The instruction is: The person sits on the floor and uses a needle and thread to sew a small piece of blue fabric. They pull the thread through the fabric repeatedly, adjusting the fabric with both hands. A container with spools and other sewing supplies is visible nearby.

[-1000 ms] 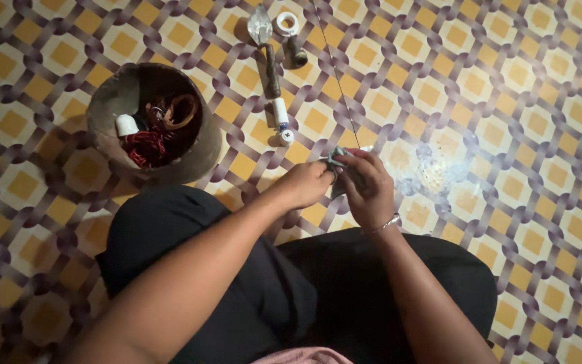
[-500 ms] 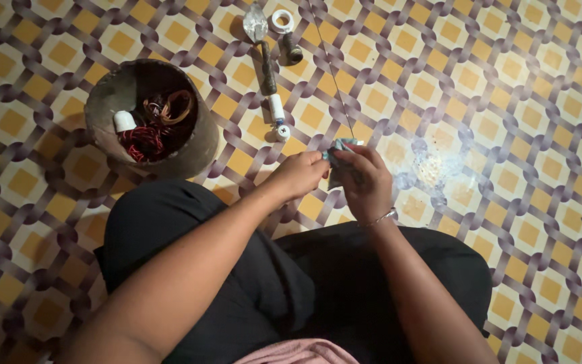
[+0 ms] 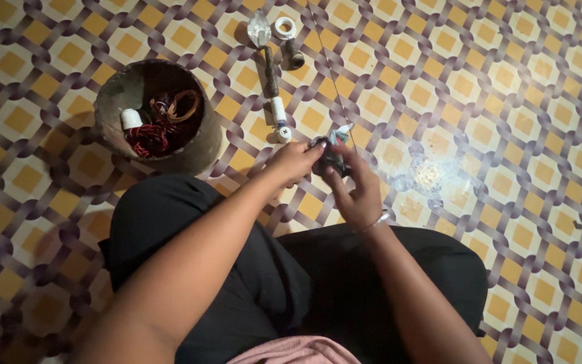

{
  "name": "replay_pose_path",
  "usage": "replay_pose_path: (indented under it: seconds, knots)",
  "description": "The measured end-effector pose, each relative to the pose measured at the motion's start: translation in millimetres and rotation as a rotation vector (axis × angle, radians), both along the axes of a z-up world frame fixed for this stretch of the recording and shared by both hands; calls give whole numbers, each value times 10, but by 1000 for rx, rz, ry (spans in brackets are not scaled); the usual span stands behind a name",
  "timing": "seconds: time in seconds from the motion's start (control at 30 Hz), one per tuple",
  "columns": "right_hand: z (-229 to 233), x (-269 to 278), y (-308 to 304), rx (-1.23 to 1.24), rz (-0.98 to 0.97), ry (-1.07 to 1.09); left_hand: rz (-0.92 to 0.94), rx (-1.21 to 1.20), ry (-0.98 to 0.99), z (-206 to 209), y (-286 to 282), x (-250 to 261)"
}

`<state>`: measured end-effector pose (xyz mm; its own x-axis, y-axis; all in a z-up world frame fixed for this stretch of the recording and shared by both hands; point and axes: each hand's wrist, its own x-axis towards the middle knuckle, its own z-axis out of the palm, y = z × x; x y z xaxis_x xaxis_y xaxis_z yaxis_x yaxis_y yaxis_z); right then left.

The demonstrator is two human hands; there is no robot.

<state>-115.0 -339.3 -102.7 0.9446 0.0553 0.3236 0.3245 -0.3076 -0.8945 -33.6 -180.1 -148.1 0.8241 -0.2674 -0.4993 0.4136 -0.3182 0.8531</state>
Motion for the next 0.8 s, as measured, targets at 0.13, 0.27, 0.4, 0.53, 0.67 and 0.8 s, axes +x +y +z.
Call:
replay_pose_path:
  seconds: [0.13,0.27,0.4,0.53,0.67,0.8]
  knots:
    - [396,-104,-107,-120,-117,-66,70,-32,95,-39,-34,39]
    - [1018,-809,-588,197,3,-135,72,-142,112,-79,-15,130]
    - [1280,-1127,-729,129,23,-296,56,-245,74,-88,-89,66]
    - [1272,-1209,-694,101,-7,-321,55,-233,113,67,-37,-6]
    - [1413,-1318,-721,92,-6,-338,47,-232,119,159,5,-13]
    - [1536,-1402,-797,79,-3,-337,18,-232,44,33,-32,10]
